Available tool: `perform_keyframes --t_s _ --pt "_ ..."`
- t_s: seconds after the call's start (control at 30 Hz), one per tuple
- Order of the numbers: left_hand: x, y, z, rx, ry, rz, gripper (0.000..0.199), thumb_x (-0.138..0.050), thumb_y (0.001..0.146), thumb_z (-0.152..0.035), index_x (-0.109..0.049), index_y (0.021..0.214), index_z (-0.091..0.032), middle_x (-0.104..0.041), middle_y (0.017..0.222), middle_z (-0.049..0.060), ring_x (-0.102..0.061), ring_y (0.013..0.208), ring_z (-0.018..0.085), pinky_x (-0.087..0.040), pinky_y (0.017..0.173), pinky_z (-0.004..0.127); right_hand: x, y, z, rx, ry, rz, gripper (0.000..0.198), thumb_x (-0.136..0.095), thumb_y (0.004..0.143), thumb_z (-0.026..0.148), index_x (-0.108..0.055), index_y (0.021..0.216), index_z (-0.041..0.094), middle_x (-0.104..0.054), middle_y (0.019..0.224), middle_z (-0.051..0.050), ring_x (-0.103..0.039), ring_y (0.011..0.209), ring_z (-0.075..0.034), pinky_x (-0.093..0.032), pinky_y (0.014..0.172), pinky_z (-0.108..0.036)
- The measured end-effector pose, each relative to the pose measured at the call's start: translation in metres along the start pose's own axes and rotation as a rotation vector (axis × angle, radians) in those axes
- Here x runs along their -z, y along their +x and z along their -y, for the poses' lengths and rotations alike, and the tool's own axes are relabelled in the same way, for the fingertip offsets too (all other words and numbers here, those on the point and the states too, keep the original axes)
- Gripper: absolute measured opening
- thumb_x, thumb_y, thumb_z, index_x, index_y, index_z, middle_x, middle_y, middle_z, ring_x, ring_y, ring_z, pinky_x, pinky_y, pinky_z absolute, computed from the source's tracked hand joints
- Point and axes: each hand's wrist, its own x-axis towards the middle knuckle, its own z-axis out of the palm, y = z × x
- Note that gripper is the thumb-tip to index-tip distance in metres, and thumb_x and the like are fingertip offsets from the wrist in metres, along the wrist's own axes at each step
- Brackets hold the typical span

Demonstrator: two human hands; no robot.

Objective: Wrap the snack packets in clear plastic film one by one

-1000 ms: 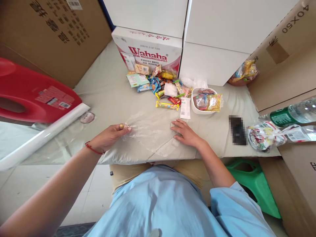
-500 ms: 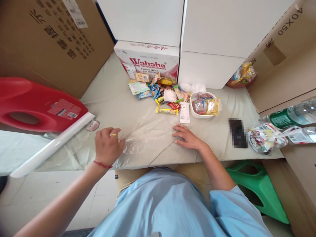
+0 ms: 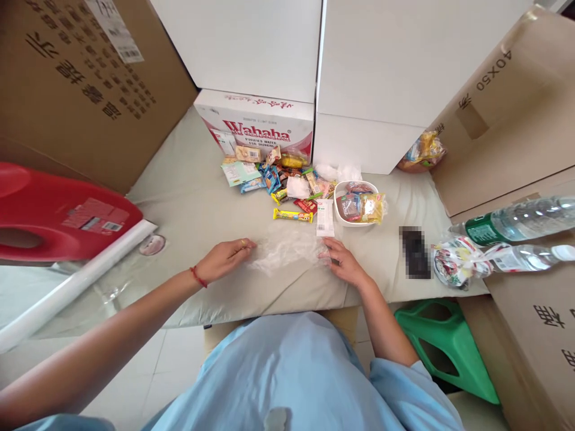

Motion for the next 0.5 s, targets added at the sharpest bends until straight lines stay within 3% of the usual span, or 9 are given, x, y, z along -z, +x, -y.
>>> perform_keyframes --t_s 0.13,0.3,0.4,0.47,0.5 --pt "-0.014 0.003 0.006 -0.028 0.012 -0.058 0.038 -0.037 0.096 -0.043 -0.069 0.095 -0.024 -0.076 0.123 0.006 -0.07 0.11 0.025 -0.055 0.099 0.04 0.01 0.007 0.008 -0.052 0.113 -0.014 0.038 -0.055 0.101 0.055 -0.078 0.12 0.031 -0.066 0.144 -0.009 -0.048 0.147 -0.03 -0.036 0.123 -0.056" --pt "-0.035 -0.008 0.001 0.021 0.101 -0.146 0.044 -0.046 0.097 -0.048 -0.07 0.125 -0.026 -0.065 0.138 0.009 -0.064 0.122 0.028 -0.056 0.098 0.042 0.018 0.015 0.038 -0.102 0.247 -0.001 0.06 -0.041 0.104 0.065 -0.059 0.147 0.027 -0.069 0.138 -0.011 -0.06 0.135 -0.028 -0.042 0.119 -0.052" --pt "-0.04 -0.015 -0.003 0.057 0.161 -0.149 0.045 -0.05 0.096 -0.049 -0.07 0.13 -0.028 -0.061 0.142 0.01 -0.061 0.126 0.031 -0.058 0.095 0.044 0.017 0.014 0.055 -0.003 0.14 0.084 0.045 -0.058 0.1 0.057 -0.07 0.133 0.028 -0.074 0.127 -0.01 -0.057 0.138 -0.029 -0.043 0.118 -0.052" --pt "-0.041 -0.018 -0.001 0.068 0.163 -0.156 0.046 -0.053 0.094 -0.048 -0.07 0.131 -0.027 -0.06 0.144 0.011 -0.06 0.128 0.031 -0.057 0.098 0.046 0.014 0.009 0.063 0.082 0.043 0.135 0.027 -0.055 0.104 0.043 -0.077 0.112 0.03 -0.078 0.108 -0.008 -0.06 0.135 -0.027 -0.042 0.118 -0.054" --pt "-0.04 -0.019 0.001 0.066 0.148 -0.162 0.046 -0.054 0.093 -0.046 -0.07 0.131 -0.026 -0.059 0.145 0.011 -0.059 0.128 0.031 -0.056 0.1 0.047 0.013 0.005 0.066 0.124 -0.001 0.153 0.029 -0.05 0.106 0.036 -0.078 0.105 0.03 -0.079 0.1 -0.007 -0.061 0.133 -0.026 -0.041 0.119 -0.055"
